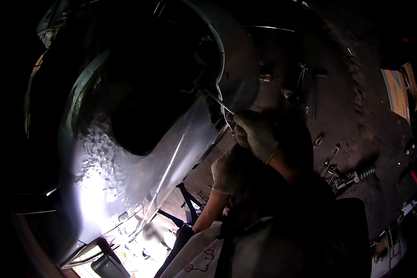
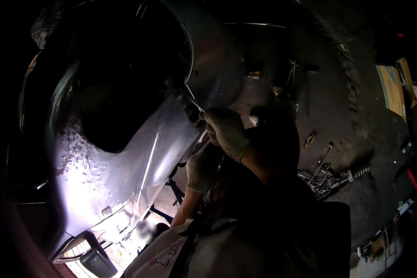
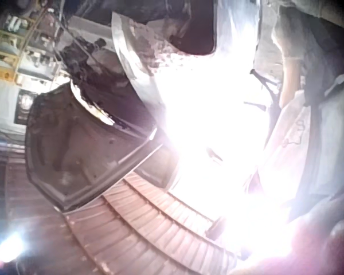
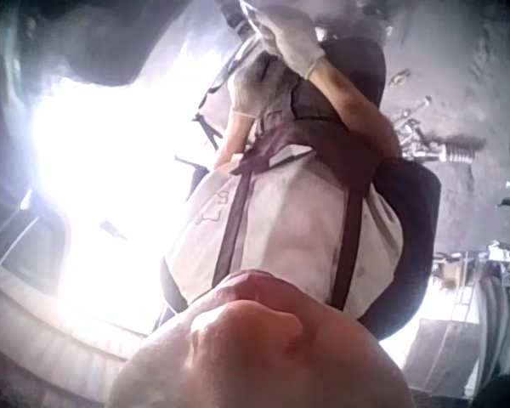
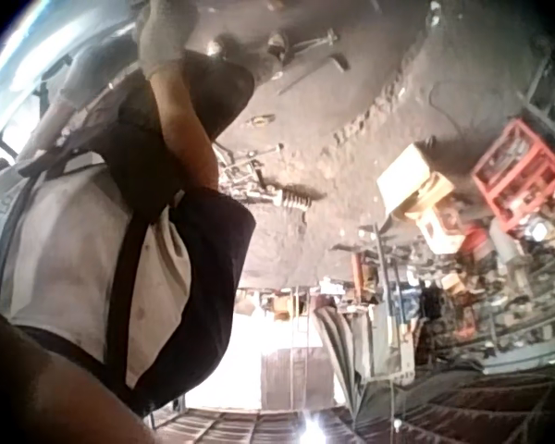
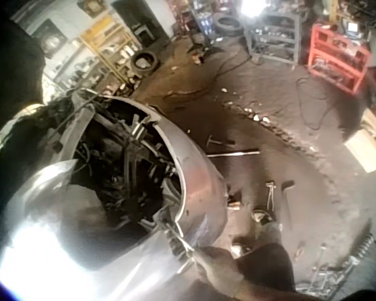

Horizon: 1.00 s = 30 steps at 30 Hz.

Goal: The person uses a socket wrench to loosen and remove bolts from the front bumper of a silver car. They then detach a black plastic trim piece from the bumper and reattach it, tightening the bolts to secure it in place.

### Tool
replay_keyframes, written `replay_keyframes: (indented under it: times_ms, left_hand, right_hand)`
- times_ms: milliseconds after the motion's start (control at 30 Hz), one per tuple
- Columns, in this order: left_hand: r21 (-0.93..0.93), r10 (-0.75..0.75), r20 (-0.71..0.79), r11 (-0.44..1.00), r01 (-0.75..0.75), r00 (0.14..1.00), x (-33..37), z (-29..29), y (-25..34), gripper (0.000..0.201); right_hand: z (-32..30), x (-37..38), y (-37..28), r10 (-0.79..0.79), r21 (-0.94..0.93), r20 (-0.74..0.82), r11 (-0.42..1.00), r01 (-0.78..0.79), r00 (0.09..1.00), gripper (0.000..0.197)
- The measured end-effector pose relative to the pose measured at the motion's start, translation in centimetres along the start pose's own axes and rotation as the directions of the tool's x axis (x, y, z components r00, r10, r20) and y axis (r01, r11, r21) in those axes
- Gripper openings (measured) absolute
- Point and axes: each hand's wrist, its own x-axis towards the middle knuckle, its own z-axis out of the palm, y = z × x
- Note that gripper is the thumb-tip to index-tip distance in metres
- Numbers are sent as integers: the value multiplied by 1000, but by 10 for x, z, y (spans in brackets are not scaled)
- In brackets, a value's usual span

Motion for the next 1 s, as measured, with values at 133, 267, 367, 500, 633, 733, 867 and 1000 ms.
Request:
replay_keyframes:
  times_ms: [133, 267, 367, 500, 633, 733, 867, 1000]
  left_hand:
    - [-43, 142, -28, 989, -143, 990, 12, 39, -39, 28]
    - [-574, -52, -29, 818, 26, 998, 26, 80, -50, 34]
    - [-106, 237, -101, 963, -247, 966, 41, 62, -30, 35]
    - [-217, -59, 346, 966, 141, 937, 52, -62, 11, 27]
    - [142, 273, 16, 952, -273, 962, 86, -151, 62, 30]
    - [443, 215, -175, 889, -118, 961, 156, -154, 69, 35]
    - [962, 290, 273, -62, -267, 917, 279, -133, -12, 22]
    - [537, -279, 603, -551, -638, 748, 338, -118, -108, 48]
  right_hand:
    - [2, 6, 2, -601, -821, 225, 306, 482, 766, 22]
    - [7, -4, -2, -385, -776, 79, 555, 300, 919, 23]
    - [6, -7, -7, -409, -884, 169, 339, 321, 897, 19]
    - [1, 0, -8, -429, -896, 172, 306, 322, 887, 17]
    - [3, -1, 2, -382, -781, 111, 538, 319, 917, 16]
    - [5, -3, 6, -351, -728, 63, 624, 283, 934, 17]
    - [2, -2, 3, -364, -764, 77, 577, 289, 928, 19]
    - [-4, -1, 1, -354, -770, 148, 545, 332, 923, 19]
